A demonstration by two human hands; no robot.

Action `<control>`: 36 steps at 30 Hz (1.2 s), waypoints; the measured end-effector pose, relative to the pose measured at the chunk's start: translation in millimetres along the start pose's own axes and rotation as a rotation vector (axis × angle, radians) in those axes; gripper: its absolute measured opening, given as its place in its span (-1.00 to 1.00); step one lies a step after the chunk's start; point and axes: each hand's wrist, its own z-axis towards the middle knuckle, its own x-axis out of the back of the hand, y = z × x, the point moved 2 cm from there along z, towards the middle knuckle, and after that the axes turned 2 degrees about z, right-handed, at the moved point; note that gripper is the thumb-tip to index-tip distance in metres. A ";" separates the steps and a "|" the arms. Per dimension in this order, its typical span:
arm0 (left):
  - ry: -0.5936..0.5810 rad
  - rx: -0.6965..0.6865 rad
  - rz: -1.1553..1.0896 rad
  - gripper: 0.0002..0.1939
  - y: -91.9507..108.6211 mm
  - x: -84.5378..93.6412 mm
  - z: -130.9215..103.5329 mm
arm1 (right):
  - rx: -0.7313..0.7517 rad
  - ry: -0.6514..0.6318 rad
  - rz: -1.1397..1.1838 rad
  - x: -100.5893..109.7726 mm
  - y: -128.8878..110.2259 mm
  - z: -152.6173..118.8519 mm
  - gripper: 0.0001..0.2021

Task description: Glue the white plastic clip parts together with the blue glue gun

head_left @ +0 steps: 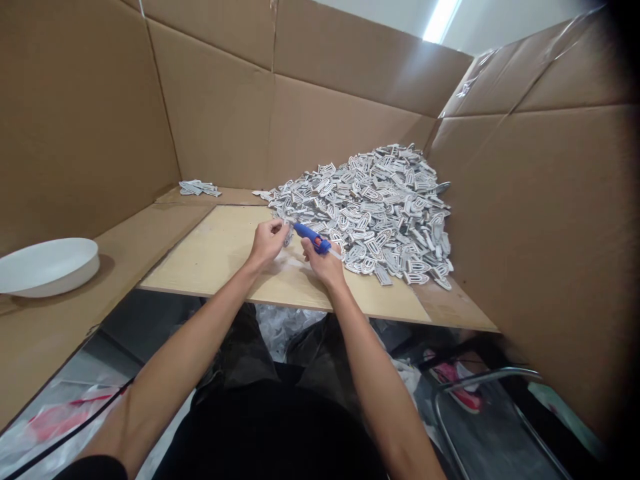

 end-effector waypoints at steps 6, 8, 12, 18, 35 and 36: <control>0.002 -0.023 0.006 -0.60 -0.4 0.0 -0.1 | -0.039 -0.003 0.013 0.0 -2.6 -0.8 -0.42; 0.001 -0.025 0.003 -0.60 0.0 0.2 -0.2 | -0.048 -0.003 0.010 -0.4 -2.0 -0.9 -0.42; -0.002 -0.034 0.005 -0.58 0.9 0.3 -0.3 | -0.044 0.011 0.005 -1.9 2.8 -0.2 -0.42; -0.008 -0.021 0.008 -0.58 5.0 0.5 -1.6 | -0.013 0.049 -0.005 -4.4 9.9 2.1 -0.41; -0.082 -0.041 0.113 -0.54 1.5 6.0 0.2 | 0.339 0.103 -0.520 -7.4 -4.1 -3.9 -0.66; -0.081 -0.038 0.113 -0.56 0.1 5.9 1.0 | 0.329 0.165 -0.545 -6.5 -4.7 -3.5 -0.66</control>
